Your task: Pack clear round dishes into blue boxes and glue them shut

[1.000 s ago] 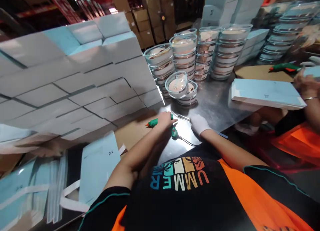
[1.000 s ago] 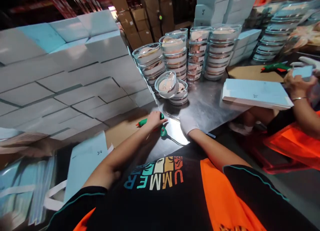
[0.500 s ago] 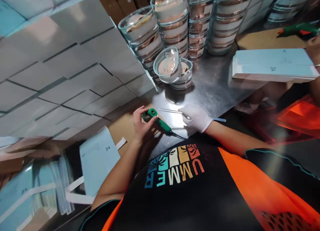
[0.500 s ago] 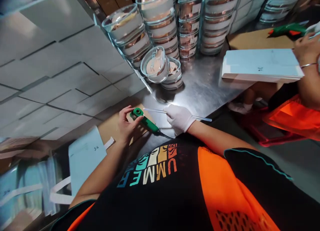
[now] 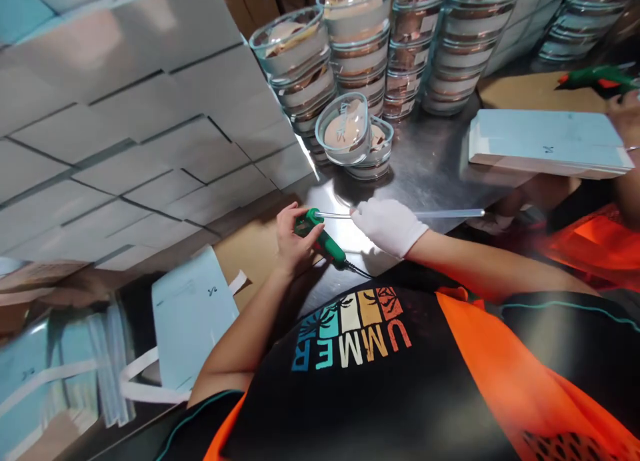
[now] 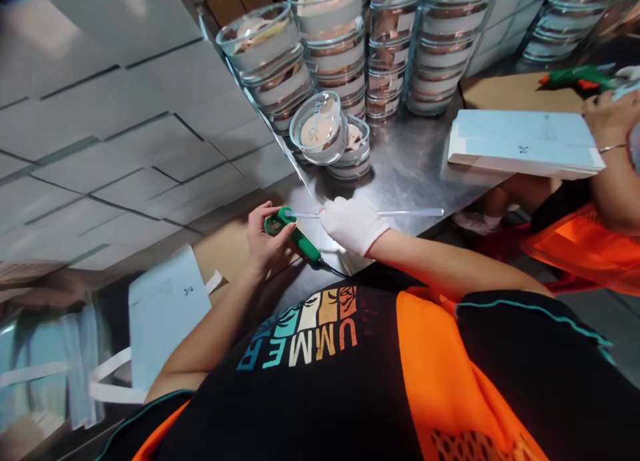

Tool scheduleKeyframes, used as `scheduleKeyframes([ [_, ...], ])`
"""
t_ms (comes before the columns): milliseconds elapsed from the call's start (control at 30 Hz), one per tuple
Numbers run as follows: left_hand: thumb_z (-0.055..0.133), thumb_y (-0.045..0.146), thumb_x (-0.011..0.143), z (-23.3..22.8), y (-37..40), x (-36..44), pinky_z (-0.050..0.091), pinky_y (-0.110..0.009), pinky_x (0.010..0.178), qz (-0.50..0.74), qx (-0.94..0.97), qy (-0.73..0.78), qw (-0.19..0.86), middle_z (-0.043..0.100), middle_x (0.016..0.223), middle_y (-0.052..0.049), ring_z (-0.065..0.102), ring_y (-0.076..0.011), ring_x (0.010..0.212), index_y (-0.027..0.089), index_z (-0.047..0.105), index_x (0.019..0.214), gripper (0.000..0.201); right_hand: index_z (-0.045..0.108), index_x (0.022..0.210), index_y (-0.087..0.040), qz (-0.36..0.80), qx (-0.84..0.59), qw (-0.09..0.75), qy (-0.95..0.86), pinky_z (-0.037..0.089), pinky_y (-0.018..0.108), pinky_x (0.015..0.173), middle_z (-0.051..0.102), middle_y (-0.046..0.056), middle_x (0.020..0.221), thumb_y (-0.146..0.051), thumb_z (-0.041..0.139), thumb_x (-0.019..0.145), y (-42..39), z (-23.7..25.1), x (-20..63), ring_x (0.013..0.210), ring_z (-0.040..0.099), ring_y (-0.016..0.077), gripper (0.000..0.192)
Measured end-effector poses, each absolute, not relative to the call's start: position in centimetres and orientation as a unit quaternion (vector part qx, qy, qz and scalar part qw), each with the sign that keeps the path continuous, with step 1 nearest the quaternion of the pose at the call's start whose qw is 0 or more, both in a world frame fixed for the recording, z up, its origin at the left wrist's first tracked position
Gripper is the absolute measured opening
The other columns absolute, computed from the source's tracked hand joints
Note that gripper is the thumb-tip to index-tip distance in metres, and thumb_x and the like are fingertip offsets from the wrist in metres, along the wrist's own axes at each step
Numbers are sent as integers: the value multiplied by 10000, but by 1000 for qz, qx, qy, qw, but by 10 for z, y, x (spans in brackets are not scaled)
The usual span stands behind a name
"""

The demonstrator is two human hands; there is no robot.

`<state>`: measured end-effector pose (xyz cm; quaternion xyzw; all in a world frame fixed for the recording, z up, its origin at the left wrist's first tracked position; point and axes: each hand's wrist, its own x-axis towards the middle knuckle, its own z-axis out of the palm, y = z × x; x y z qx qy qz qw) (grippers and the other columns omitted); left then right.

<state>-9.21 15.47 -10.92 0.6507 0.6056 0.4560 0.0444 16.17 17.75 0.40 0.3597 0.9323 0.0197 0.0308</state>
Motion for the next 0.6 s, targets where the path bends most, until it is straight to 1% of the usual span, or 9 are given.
scheduleKeyframes([
  [100, 785, 378, 868, -115, 167, -87, 512, -519, 1176, 473, 651, 591, 61, 720, 1229, -121, 617, -340, 1395, 224, 690, 1141, 327, 763, 1242, -55, 39, 354, 58, 933, 501, 387, 830, 768, 239, 1087, -118, 364, 1107, 190, 28, 159, 1114, 724, 350, 426],
  [167, 795, 366, 863, -120, 176, -85, 505, -528, 1182, 468, 660, 584, 62, 727, 1220, -120, 608, -345, 1399, 223, 703, 1135, 321, 786, 1220, -77, 38, 356, 62, 932, 511, 415, 876, 774, 234, 1120, -125, 416, 1098, 203, 36, 159, 1141, 729, 364, 393],
  [233, 805, 362, 861, -125, 186, -82, 480, -556, 1203, 449, 678, 579, 61, 735, 1179, -120, 597, -360, 1399, 218, 719, 1134, 320, 802, 1218, -96, 31, 366, 68, 928, 503, 415, 905, 779, 218, 1164, -120, 475, 1083, 220, 33, 162, 1154, 733, 352, 355],
  [333, 830, 358, 856, -130, 197, -73, 383, -636, 1270, 388, 700, 597, 57, 734, 1158, -137, 549, -400, 1444, 207, 746, 1149, 340, 815, 1238, -134, 14, 393, 74, 916, 481, 358, 892, 791, 166, 1194, -116, 533, 1069, 247, 8, 174, 1118, 737, 284, 329],
  [400, 847, 336, 849, -132, 199, -66, 306, -694, 1301, 348, 703, 619, 49, 725, 1234, -158, 496, -434, 1503, 204, 761, 1152, 342, 827, 1234, -166, -2, 413, 71, 908, 472, 314, 866, 805, 140, 1189, -142, 571, 1065, 263, -17, 183, 1083, 726, 246, 308],
  [467, 846, 317, 859, -129, 196, -66, 278, -721, 1309, 323, 700, 636, 38, 705, 1348, -176, 450, -453, 1553, 203, 762, 1174, 346, 839, 1207, -160, -7, 427, 66, 902, 460, 305, 852, 811, 152, 1181, -159, 605, 1049, 275, -43, 189, 1064, 706, 247, 282],
  [533, 829, 335, 888, -123, 187, -79, 291, -689, 1322, 311, 693, 650, 23, 672, 1451, -191, 416, -442, 1592, 192, 745, 1250, 398, 843, 1195, -124, 2, 436, 56, 898, 438, 326, 840, 799, 198, 1191, -152, 583, 1055, 281, -64, 190, 1042, 683, 264, 297],
  [600, 802, 393, 924, -113, 171, -111, 302, -607, 1347, 276, 672, 687, 9, 624, 1542, -195, 382, -402, 1627, 185, 701, 1362, 495, 841, 1209, -96, 15, 436, 45, 899, 407, 354, 819, 779, 245, 1206, -152, 547, 1072, 285, -77, 189, 1025, 662, 284, 329],
])
